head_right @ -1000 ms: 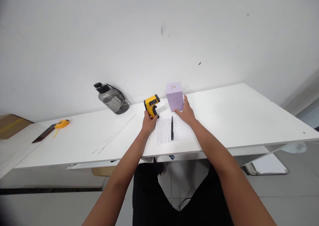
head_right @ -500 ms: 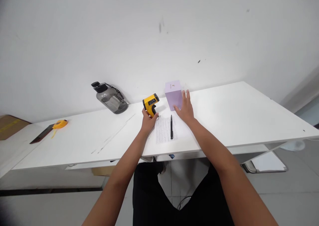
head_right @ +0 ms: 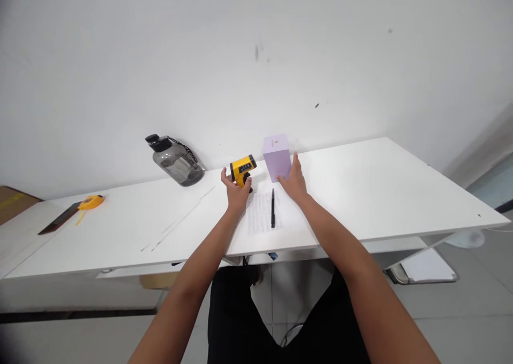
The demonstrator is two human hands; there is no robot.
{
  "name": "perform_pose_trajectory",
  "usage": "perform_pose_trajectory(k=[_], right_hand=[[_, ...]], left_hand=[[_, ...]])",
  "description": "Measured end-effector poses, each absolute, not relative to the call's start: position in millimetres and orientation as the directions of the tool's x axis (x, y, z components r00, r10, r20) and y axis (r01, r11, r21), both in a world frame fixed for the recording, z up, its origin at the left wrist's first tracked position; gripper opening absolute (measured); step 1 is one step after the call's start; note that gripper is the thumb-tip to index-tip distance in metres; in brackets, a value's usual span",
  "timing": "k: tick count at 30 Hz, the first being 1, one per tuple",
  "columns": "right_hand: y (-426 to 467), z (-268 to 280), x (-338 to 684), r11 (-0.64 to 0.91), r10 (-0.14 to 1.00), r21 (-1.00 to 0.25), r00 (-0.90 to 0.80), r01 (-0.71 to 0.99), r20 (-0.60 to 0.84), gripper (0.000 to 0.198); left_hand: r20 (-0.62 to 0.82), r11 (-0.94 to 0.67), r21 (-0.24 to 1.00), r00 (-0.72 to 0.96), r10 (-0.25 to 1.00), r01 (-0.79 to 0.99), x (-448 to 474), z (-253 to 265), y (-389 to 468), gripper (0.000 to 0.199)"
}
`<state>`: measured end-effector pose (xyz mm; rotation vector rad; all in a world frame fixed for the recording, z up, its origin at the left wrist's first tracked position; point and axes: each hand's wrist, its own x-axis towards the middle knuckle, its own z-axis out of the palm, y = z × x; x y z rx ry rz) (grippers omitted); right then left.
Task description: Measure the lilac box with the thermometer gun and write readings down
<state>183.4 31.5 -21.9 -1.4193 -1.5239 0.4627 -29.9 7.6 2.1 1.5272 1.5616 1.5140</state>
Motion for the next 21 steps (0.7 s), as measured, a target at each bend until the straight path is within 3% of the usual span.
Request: perform_pose_trajectory(k=[4, 7, 10, 16, 21], right_hand=[[28, -22, 179, 0.375, 0.816, -0.612, 0.066, 0.697, 0.575, 0.097], [26, -18, 180, 0.412, 0.774, -0.508, 0.004, 0.756, 0.633, 0.091], [27, -5, 181, 0.41, 0.754, -0.456, -0.013, 0.79, 0.657, 0.089], [41, 24, 170, 0.376, 0.77, -0.504, 0.041, 0.777, 0.637, 0.075], [37, 15, 167, 0.423, 0.745, -0.551, 0.07, 0.719, 0.663, 0.071]], left_hand=[[0.306, -0.201, 0.922, -0.301, 0.903, 0.332, -27, 4, 11, 0.068], [0.259, -0.176, 0.941, -0.283, 0.924, 0.287, -28, 8, 17, 0.049], [0.237, -0.181, 0.958, -0.256, 0.937, 0.223, -29, 10, 27, 0.043], [0.252, -0.265, 0.963, -0.174, 0.952, -0.055, -30, 4, 35, 0.041], [0.232, -0.24, 0.969, -0.122, 0.965, -0.05, -29, 5, 28, 0.042]])
